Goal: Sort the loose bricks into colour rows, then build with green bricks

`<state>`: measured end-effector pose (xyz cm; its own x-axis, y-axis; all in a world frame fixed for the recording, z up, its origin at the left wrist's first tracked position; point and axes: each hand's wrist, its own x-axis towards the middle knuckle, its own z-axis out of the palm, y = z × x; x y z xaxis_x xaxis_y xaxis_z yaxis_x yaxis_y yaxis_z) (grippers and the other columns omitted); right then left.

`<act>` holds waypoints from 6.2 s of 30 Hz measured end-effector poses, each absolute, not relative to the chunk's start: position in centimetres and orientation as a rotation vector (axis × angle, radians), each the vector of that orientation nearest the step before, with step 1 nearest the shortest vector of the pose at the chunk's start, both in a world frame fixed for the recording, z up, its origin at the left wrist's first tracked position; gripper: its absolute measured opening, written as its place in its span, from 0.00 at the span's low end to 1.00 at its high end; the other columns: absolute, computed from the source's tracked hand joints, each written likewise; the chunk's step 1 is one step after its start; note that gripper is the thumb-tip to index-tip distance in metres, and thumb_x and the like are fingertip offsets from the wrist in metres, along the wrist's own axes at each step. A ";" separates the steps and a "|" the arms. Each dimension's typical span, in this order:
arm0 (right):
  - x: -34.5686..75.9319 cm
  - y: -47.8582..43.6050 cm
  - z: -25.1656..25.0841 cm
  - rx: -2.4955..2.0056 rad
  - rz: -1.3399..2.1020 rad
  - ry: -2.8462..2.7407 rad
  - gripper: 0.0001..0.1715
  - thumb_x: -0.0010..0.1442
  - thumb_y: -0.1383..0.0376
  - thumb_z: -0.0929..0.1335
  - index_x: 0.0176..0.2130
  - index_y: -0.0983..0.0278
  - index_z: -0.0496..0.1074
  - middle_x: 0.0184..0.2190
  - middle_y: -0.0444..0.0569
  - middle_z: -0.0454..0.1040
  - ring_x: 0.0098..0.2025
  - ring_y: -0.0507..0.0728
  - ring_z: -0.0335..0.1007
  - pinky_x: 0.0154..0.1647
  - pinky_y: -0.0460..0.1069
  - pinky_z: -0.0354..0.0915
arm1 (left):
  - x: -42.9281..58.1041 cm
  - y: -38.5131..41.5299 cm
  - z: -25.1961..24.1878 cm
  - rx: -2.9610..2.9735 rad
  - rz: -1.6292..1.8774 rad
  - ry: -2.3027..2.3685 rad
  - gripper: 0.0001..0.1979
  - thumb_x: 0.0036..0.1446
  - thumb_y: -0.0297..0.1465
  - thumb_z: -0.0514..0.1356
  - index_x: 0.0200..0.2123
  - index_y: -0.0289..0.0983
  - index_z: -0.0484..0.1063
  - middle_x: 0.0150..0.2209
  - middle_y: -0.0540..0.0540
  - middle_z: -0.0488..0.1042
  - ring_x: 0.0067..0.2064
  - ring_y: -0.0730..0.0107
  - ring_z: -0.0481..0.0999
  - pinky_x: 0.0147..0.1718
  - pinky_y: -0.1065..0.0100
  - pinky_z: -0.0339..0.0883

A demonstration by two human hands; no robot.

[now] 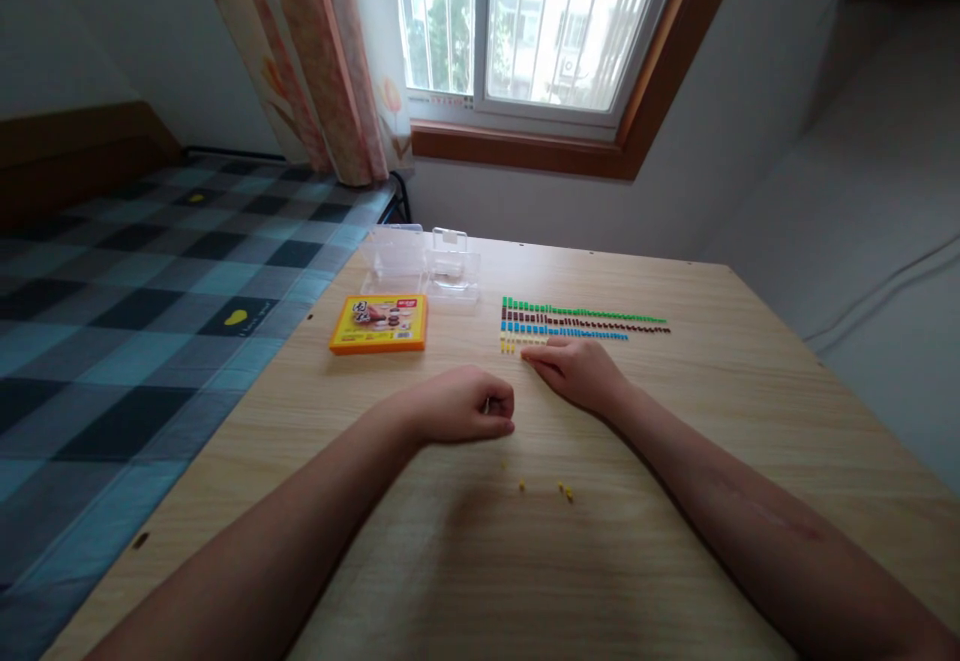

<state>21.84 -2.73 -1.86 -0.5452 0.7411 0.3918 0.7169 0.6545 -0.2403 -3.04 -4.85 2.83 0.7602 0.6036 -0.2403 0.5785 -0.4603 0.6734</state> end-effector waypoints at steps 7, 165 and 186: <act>21.2 -2.5 -2.0 -1.210 0.085 -2.370 0.14 0.70 0.61 0.66 0.48 0.55 0.82 0.44 0.47 0.83 0.42 0.57 0.79 0.41 0.48 0.68 | -2.9 -4.9 3.0 2.172 0.032 0.888 0.07 0.56 0.35 0.62 0.33 0.37 0.77 0.29 0.51 0.74 0.29 0.72 0.69 0.27 0.71 0.57; 20.8 -2.9 -1.8 -1.338 0.203 -2.216 0.13 0.63 0.65 0.68 0.39 0.61 0.84 0.31 0.48 0.80 0.30 0.54 0.70 0.34 0.48 0.61 | -3.0 -3.9 0.4 2.579 0.464 1.150 0.09 0.62 0.32 0.61 0.37 0.43 0.83 0.38 0.48 0.80 0.39 0.67 0.78 0.39 0.69 0.67; 20.8 -4.1 -1.6 -1.002 0.332 -2.204 0.12 0.64 0.66 0.68 0.39 0.63 0.83 0.27 0.47 0.76 0.27 0.51 0.66 0.30 0.47 0.60 | -2.3 -4.1 0.2 2.494 0.504 1.264 0.07 0.60 0.34 0.64 0.36 0.44 0.83 0.37 0.49 0.80 0.37 0.67 0.77 0.36 0.68 0.66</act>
<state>20.78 -4.12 -1.58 -0.4692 0.7403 0.4814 0.5657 0.6706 -0.4798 -2.33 -4.05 0.18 0.5515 0.8161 0.1726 0.7109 -0.5681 0.4146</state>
